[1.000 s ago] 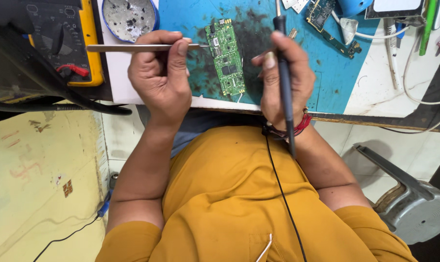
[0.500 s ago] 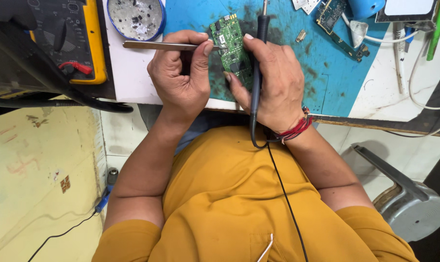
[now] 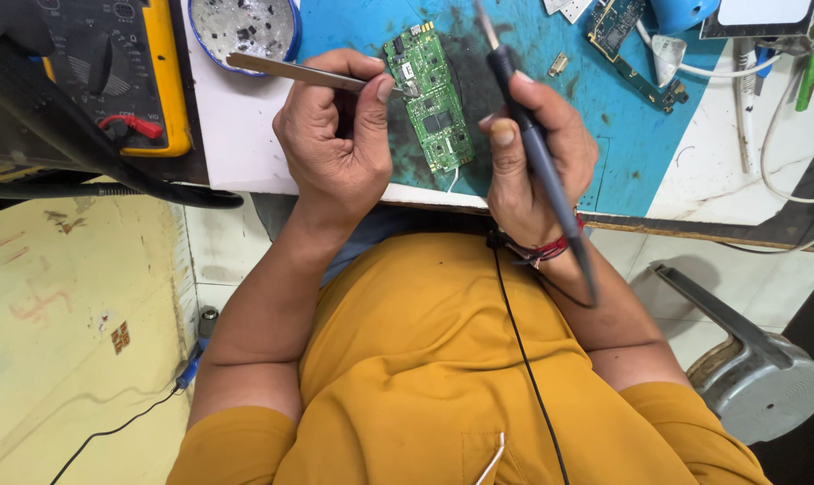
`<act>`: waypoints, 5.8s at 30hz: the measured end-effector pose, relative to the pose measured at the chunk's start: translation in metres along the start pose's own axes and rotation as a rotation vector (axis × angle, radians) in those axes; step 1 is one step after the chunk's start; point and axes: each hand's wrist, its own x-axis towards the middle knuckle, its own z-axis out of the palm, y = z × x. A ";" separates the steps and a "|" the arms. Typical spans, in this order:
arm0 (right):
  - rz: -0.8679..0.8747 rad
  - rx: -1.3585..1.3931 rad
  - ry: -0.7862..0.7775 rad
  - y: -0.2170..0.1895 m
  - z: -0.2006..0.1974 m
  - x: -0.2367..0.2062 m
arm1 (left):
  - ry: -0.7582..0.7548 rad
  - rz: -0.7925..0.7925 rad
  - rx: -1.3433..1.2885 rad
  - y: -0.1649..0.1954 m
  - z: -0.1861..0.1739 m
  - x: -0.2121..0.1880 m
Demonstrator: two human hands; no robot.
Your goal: The person solders components on a green circuit board at a workbench, holding the board with tweezers in one hand and a soldering iron in the other. They reposition the board on the mat several times and continue soldering different points across its surface.
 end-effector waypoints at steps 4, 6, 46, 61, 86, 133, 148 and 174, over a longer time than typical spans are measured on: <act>0.004 -0.048 -0.050 -0.012 -0.003 0.009 | 0.000 -0.002 -0.006 -0.001 0.001 0.000; -0.105 -0.193 -0.094 -0.019 -0.001 0.018 | 0.000 0.000 -0.013 -0.001 0.001 0.000; -0.209 -0.255 -0.098 -0.015 -0.005 0.014 | -0.064 0.028 0.150 0.009 0.000 0.007; -0.237 -0.201 -0.147 -0.010 -0.004 0.016 | -0.078 0.033 0.159 0.009 0.000 0.008; -0.149 -0.184 -0.081 -0.021 -0.001 0.018 | -0.071 0.032 0.142 0.012 0.000 0.007; -0.130 -0.246 -0.074 -0.006 -0.003 0.025 | -0.167 0.007 0.111 0.011 -0.003 0.020; -0.131 -0.207 -0.066 -0.007 -0.003 0.026 | -0.175 0.048 0.118 0.011 -0.003 0.021; -0.151 -0.182 0.085 0.000 0.000 0.022 | -0.178 0.036 0.110 0.009 -0.002 0.019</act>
